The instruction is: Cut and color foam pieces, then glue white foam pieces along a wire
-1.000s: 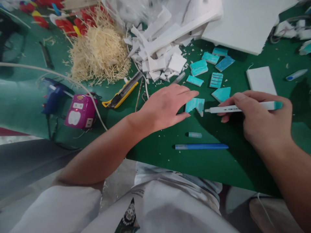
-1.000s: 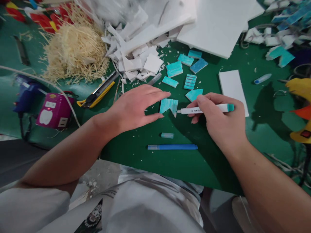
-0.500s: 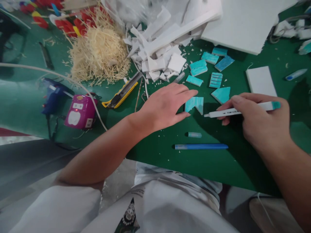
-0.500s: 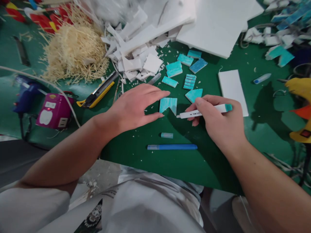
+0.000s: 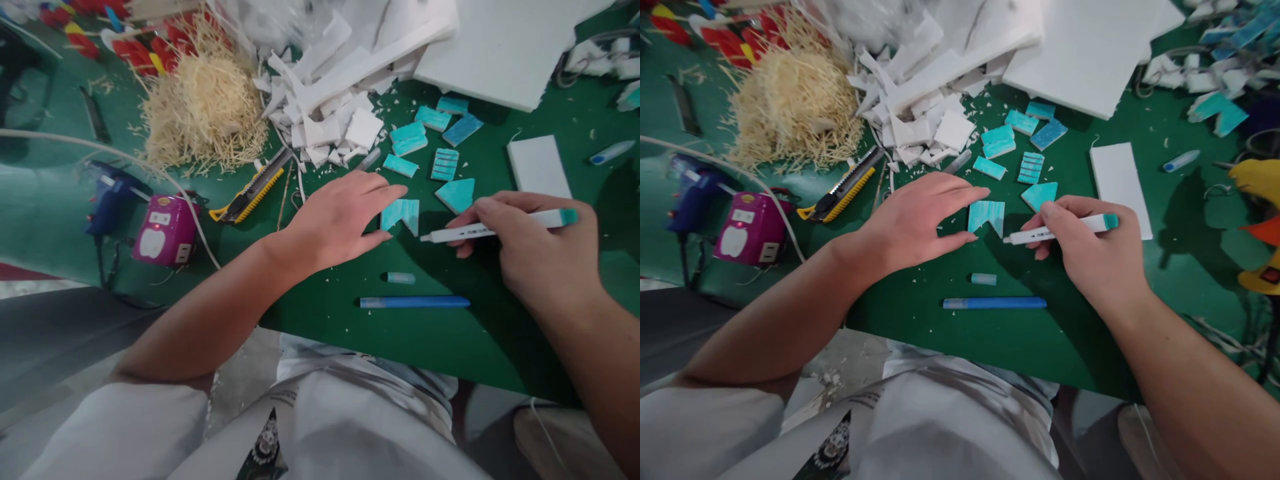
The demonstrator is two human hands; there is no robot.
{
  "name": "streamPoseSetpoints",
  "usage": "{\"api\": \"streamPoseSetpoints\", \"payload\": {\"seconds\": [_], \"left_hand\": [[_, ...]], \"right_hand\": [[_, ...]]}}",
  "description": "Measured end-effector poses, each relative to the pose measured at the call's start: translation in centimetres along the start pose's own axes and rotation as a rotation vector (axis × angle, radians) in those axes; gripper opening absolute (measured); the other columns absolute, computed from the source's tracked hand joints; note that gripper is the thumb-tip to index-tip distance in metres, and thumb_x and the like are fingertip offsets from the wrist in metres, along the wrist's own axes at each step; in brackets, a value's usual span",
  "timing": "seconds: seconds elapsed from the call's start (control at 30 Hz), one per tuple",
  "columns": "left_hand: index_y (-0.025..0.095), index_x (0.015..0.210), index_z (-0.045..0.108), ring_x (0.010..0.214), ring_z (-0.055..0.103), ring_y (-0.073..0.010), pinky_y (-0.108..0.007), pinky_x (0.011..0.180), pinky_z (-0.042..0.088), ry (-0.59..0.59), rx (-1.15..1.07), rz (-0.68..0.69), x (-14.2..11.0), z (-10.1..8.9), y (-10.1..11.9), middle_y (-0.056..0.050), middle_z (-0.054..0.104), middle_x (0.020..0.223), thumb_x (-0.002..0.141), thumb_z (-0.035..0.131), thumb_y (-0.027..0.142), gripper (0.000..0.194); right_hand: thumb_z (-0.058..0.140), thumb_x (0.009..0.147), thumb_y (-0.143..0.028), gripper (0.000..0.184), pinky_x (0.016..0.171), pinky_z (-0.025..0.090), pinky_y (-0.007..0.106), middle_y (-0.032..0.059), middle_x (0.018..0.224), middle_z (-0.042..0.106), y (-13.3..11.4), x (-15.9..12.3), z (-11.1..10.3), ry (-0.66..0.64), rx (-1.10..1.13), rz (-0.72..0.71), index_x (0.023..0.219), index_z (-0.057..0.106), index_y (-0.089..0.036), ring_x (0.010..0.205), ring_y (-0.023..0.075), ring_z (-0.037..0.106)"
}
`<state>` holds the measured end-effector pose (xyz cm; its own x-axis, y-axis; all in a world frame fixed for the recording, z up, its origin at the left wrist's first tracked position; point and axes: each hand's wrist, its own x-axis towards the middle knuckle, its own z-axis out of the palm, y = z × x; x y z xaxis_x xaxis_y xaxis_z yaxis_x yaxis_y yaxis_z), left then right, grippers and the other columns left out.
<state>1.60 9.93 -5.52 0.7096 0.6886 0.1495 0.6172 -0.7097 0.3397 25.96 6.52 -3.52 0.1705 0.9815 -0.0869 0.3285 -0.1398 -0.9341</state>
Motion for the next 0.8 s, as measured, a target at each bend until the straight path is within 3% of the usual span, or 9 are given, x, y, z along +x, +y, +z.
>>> {"api": "streamPoseSetpoints", "payload": {"seconds": [0.17,0.27,0.4,0.47,0.53,0.7,0.8], "left_hand": [[0.010,0.152,0.060,0.131,0.067,-0.0295,-0.042,0.112,0.056,0.000,0.009,0.011,-0.03,0.00,0.03,-0.015,0.071,0.140,0.101,0.072,0.026,0.054],[0.009,0.152,0.060,0.130,0.068,-0.0296,-0.041,0.111,0.056,0.004,0.015,0.018,-0.01,-0.08,0.08,-0.015,0.071,0.139,0.101,0.073,0.026,0.055],[0.009,0.152,0.061,0.131,0.067,-0.0304,-0.041,0.111,0.056,-0.008,0.016,0.008,0.04,-0.28,0.15,-0.017,0.071,0.140,0.101,0.072,0.025,0.054],[0.010,0.152,0.060,0.132,0.067,-0.0307,-0.042,0.112,0.056,-0.016,0.002,0.004,0.01,-0.29,0.08,-0.017,0.071,0.142,0.102,0.071,0.025,0.053],[0.013,0.154,0.058,0.137,0.065,-0.0299,-0.044,0.116,0.054,-0.020,-0.030,0.015,-0.08,-0.21,-0.06,-0.016,0.070,0.145,0.104,0.067,0.024,0.052],[0.013,0.158,0.051,0.153,0.054,-0.0270,-0.046,0.129,0.044,0.022,-0.091,0.069,-0.29,-0.04,-0.07,-0.016,0.059,0.162,0.102,0.049,0.008,0.057],[0.016,0.159,0.050,0.142,0.060,-0.0304,-0.048,0.122,0.050,0.046,-0.074,-0.012,-0.22,-0.06,0.40,-0.015,0.064,0.151,0.103,0.057,0.020,0.056]], "right_hand": [[0.069,0.084,-0.021,0.027,0.049,0.050,0.023,-0.0014,0.051,0.068,0.02,0.11,-0.10,-0.003,0.014,-0.018,0.061,0.080,-0.027,0.046,0.0110,0.062],[0.069,0.083,-0.020,0.026,0.044,0.045,0.023,-0.0013,0.049,0.066,0.09,0.17,-0.23,-0.021,-0.016,-0.001,0.060,0.080,-0.025,0.041,0.0106,0.057],[0.074,0.081,-0.027,0.023,0.047,0.049,0.027,0.0003,0.056,0.071,0.23,0.16,-0.43,0.014,-0.009,-0.042,0.059,0.078,-0.025,0.043,0.0128,0.061],[0.073,0.079,-0.027,0.022,0.042,0.044,0.027,0.0004,0.052,0.068,0.30,0.18,-0.50,-0.005,-0.022,-0.028,0.057,0.078,-0.025,0.040,0.0124,0.056],[0.071,0.077,-0.025,0.022,0.040,0.040,0.027,0.0002,0.050,0.066,0.45,0.25,-0.49,0.007,-0.001,-0.030,0.057,0.077,-0.025,0.038,0.0126,0.054],[0.072,0.079,-0.023,0.019,0.045,0.047,0.030,-0.0003,0.057,0.071,0.91,0.42,-0.30,0.055,0.089,-0.080,0.062,0.078,-0.024,0.042,0.0147,0.060],[0.070,0.082,-0.023,0.020,0.046,0.047,0.029,-0.0009,0.055,0.069,0.78,0.32,-0.26,0.038,0.071,-0.090,0.063,0.078,-0.023,0.043,0.0139,0.061]]}}
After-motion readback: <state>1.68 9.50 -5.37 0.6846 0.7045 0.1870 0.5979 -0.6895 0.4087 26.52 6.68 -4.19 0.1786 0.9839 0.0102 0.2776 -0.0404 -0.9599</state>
